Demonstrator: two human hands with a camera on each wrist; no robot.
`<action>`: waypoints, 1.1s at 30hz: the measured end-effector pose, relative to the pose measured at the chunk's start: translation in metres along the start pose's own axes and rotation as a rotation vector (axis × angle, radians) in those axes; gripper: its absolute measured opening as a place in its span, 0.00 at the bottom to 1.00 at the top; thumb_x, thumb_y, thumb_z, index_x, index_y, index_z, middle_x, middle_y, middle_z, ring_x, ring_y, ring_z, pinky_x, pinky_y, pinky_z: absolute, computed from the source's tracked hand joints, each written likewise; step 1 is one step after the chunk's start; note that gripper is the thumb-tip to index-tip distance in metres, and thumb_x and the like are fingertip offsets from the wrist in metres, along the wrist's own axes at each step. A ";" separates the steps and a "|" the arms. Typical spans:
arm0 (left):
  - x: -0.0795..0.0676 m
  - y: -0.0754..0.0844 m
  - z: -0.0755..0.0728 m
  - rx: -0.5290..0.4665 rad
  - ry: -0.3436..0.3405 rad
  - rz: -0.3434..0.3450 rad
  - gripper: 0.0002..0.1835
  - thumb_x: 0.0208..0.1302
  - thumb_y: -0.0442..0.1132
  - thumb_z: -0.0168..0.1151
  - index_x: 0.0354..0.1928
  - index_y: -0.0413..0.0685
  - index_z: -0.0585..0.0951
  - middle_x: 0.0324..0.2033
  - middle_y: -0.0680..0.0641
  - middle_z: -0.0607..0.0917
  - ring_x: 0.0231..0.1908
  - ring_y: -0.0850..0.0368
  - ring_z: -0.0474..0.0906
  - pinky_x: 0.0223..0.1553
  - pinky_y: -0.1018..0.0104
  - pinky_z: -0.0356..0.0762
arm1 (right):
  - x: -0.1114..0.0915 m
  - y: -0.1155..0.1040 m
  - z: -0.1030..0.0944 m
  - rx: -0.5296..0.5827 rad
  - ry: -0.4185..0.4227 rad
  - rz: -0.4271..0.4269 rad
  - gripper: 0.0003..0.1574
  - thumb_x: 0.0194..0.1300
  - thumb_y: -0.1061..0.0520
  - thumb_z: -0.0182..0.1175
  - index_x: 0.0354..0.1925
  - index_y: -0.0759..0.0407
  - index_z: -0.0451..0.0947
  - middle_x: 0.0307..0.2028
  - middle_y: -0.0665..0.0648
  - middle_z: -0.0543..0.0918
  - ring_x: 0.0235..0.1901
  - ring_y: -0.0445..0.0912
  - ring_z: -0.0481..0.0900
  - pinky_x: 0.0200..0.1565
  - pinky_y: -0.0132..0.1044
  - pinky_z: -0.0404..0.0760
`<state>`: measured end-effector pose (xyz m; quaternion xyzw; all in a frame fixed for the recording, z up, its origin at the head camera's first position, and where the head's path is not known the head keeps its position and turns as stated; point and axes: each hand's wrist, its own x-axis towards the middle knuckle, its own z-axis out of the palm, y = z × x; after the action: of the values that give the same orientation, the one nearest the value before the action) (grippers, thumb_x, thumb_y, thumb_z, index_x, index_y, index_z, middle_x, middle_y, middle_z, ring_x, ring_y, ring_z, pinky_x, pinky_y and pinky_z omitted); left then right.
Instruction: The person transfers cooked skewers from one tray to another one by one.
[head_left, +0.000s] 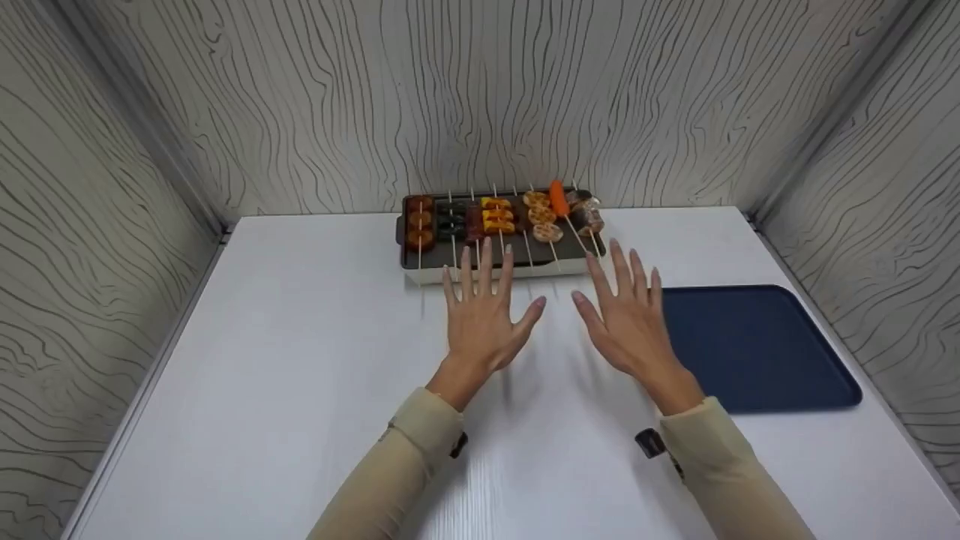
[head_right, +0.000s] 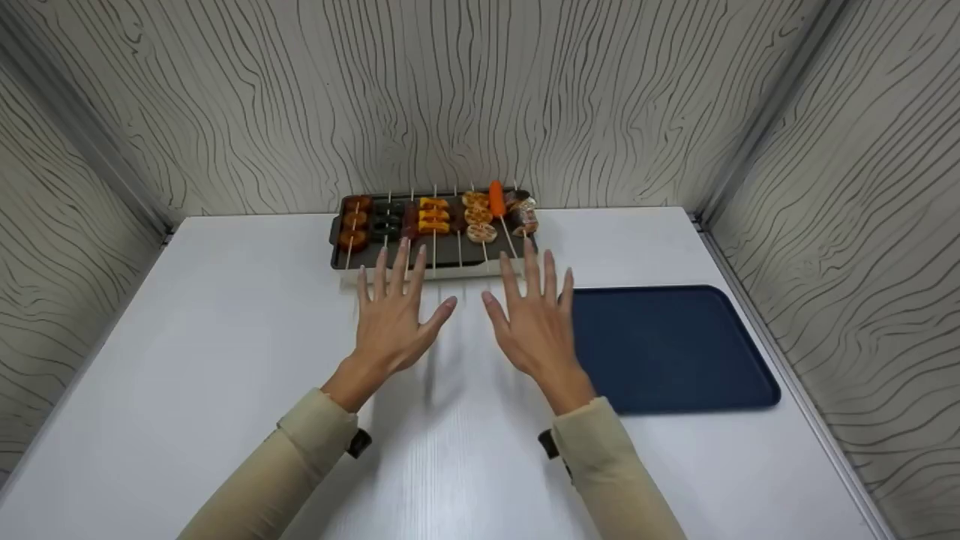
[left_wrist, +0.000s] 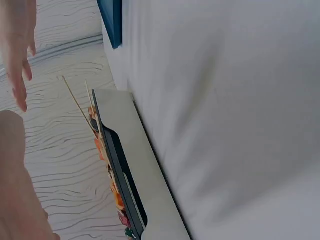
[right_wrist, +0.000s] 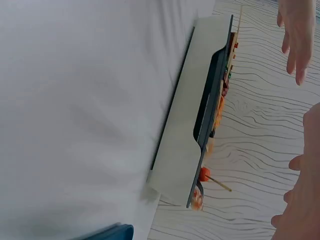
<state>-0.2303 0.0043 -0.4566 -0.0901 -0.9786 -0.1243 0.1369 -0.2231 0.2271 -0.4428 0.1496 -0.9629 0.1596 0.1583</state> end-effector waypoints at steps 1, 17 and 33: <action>-0.001 0.006 0.000 -0.027 0.011 0.008 0.49 0.69 0.79 0.29 0.83 0.62 0.42 0.82 0.48 0.40 0.80 0.41 0.35 0.74 0.34 0.36 | -0.004 0.006 -0.006 0.006 0.023 0.003 0.43 0.80 0.36 0.43 0.81 0.55 0.52 0.82 0.64 0.43 0.79 0.66 0.39 0.73 0.67 0.35; -0.012 0.109 0.025 -0.353 0.018 0.090 0.42 0.70 0.62 0.58 0.78 0.49 0.62 0.70 0.47 0.69 0.65 0.52 0.70 0.57 0.58 0.75 | -0.066 0.140 -0.088 0.069 0.135 0.222 0.39 0.76 0.52 0.55 0.77 0.63 0.56 0.75 0.72 0.56 0.60 0.79 0.65 0.49 0.75 0.64; -0.007 0.180 0.083 -0.484 -0.540 -0.148 0.48 0.63 0.58 0.70 0.79 0.50 0.60 0.72 0.53 0.66 0.65 0.62 0.71 0.62 0.69 0.71 | -0.117 0.283 -0.081 -0.025 -0.273 0.664 0.44 0.76 0.52 0.49 0.72 0.80 0.44 0.64 0.91 0.47 0.61 0.86 0.50 0.57 0.79 0.59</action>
<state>-0.2067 0.1972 -0.4966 -0.0783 -0.9255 -0.3337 -0.1608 -0.1924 0.5395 -0.4847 -0.1535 -0.9731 0.1691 -0.0305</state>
